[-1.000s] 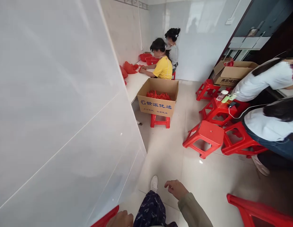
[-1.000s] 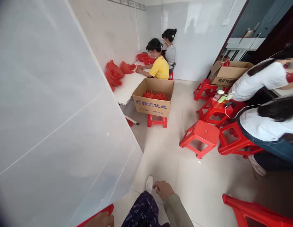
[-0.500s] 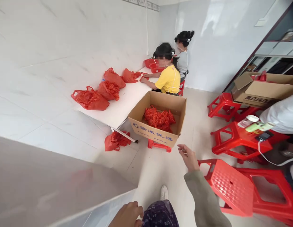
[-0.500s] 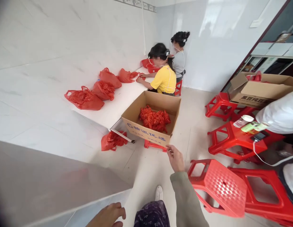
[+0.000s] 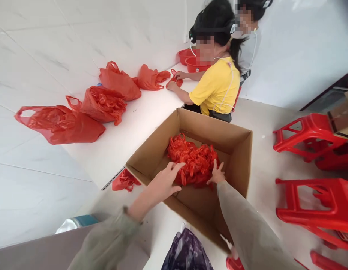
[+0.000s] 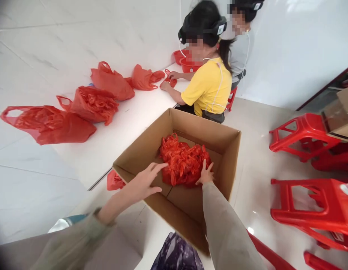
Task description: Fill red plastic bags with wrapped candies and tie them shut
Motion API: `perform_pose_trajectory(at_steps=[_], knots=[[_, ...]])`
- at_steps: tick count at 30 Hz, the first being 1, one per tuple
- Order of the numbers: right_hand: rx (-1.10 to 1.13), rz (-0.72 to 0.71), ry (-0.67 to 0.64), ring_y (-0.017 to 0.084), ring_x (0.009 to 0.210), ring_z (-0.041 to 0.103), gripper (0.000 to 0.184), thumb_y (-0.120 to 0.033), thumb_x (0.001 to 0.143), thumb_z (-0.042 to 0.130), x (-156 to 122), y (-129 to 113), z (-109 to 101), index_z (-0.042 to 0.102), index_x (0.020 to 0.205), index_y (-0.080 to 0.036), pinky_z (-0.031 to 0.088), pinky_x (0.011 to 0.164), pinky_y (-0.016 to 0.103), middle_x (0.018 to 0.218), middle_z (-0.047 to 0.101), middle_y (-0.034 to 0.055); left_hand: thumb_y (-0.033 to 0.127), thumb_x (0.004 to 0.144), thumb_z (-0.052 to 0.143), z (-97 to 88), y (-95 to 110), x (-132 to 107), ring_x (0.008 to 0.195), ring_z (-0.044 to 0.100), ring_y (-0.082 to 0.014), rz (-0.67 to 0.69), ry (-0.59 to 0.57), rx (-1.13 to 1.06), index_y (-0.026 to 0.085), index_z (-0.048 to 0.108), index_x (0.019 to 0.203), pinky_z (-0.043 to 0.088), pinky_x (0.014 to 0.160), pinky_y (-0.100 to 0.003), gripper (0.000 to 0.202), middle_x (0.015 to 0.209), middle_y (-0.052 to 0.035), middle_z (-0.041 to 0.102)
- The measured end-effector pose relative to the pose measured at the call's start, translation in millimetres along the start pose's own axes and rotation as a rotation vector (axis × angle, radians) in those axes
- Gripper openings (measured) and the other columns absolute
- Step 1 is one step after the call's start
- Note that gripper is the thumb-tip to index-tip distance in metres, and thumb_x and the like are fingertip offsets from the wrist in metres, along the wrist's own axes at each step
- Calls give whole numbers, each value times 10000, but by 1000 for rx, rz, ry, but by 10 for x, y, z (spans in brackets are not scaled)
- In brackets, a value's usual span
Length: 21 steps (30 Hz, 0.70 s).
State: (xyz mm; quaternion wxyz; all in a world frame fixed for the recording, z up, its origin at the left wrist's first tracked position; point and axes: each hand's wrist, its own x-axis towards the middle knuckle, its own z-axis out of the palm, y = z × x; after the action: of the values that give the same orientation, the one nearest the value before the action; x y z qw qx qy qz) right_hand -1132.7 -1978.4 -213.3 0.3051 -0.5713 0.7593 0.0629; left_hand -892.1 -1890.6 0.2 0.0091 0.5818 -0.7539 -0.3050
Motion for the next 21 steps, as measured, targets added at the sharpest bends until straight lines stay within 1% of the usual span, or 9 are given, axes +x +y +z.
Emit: perform_pose_trajectory(at_steps=[1, 3, 4, 7, 10, 13, 16, 19, 21], knots=[[-25, -16, -10, 531, 1297, 439, 1587, -291, 363, 947, 227, -15, 53, -73, 1576, -232, 441, 956, 588, 1579, -160, 338, 139, 719, 822, 73, -97, 420, 1206, 559, -364, -46, -70, 99, 270, 202, 1558, 499, 968, -499, 1052, 1451, -190, 397], [-60, -67, -35, 491, 1275, 492, 1536, -283, 413, 936, 615, -89, 207, -62, 1579, -225, 465, 957, 527, 1579, -184, 325, 95, 409, 970, 378, -334, 1196, 1370, 248, -597, -242, -298, 330, 321, 127, 1579, 429, 957, -712, 1459, 1603, -247, 97], [-71, -95, -52, 467, 1250, 529, 1505, -274, 427, 934, 772, -148, 306, -29, 1583, -223, 478, 950, 496, 1584, -165, 324, 76, 414, 962, 583, -473, 1530, 1376, 158, -632, -282, -371, 419, 382, 116, 1568, 421, 908, -768, 1463, 1629, -210, -12], [-87, -169, -95, 403, 1203, 590, 1260, -213, 507, 907, 1112, -359, 622, 216, 1561, -200, 500, 918, 412, 1597, 57, 314, 36, 803, 695, 1181, -916, 2266, 1426, 131, -557, -311, -284, 532, 459, 151, 1543, 410, 917, -781, 1011, 1649, -118, -22], [-93, -184, -62, 313, 1119, 652, 754, -128, 772, 692, 1349, -482, 809, 417, 1473, -176, 501, 864, 346, 1486, 366, 265, -67, 883, 424, 1488, -1273, 2682, 1406, 305, -481, -258, -224, 549, 440, 197, 1545, 488, 914, -690, 865, 1646, -132, 44], [-83, -158, -2, 221, 934, 704, 553, -89, 878, 504, 1532, -473, 782, 481, 1421, -192, 494, 766, 296, 1314, 542, 193, -75, 870, 386, 1494, -1495, 2925, 1191, 583, -348, -145, -230, 511, 312, 324, 1527, 564, 876, -508, 764, 1541, -207, 322], [-64, -139, 60, 199, 900, 685, 434, -161, 892, 513, 1594, -432, 630, 561, 1319, -216, 476, 702, 275, 1213, 599, 123, -10, 881, 423, 1343, -1634, 3018, 990, 661, -261, -1, -265, 449, 185, 497, 1400, 559, 866, -403, 559, 1241, -169, 593], [-47, -103, 153, 232, 955, 643, 357, -264, 925, 483, 1553, -405, 485, 596, 1259, -212, 477, 678, 300, 1189, 592, 118, 37, 881, 448, 1100, -1747, 2981, 888, 654, -253, 82, -284, 417, 133, 685, 1086, 547, 840, -388, 328, 1001, -134, 658], [-55, -77, 266, 282, 1034, 595, 339, -295, 914, 501, 1537, -365, 435, 638, 1206, -193, 490, 728, 339, 1212, 569, 144, 48, 889, 438, 917, -1823, 2951, 967, 623, -274, 89, -246, 417, 128, 714, 942, 527, 878, -411, 292, 1021, -149, 649]])
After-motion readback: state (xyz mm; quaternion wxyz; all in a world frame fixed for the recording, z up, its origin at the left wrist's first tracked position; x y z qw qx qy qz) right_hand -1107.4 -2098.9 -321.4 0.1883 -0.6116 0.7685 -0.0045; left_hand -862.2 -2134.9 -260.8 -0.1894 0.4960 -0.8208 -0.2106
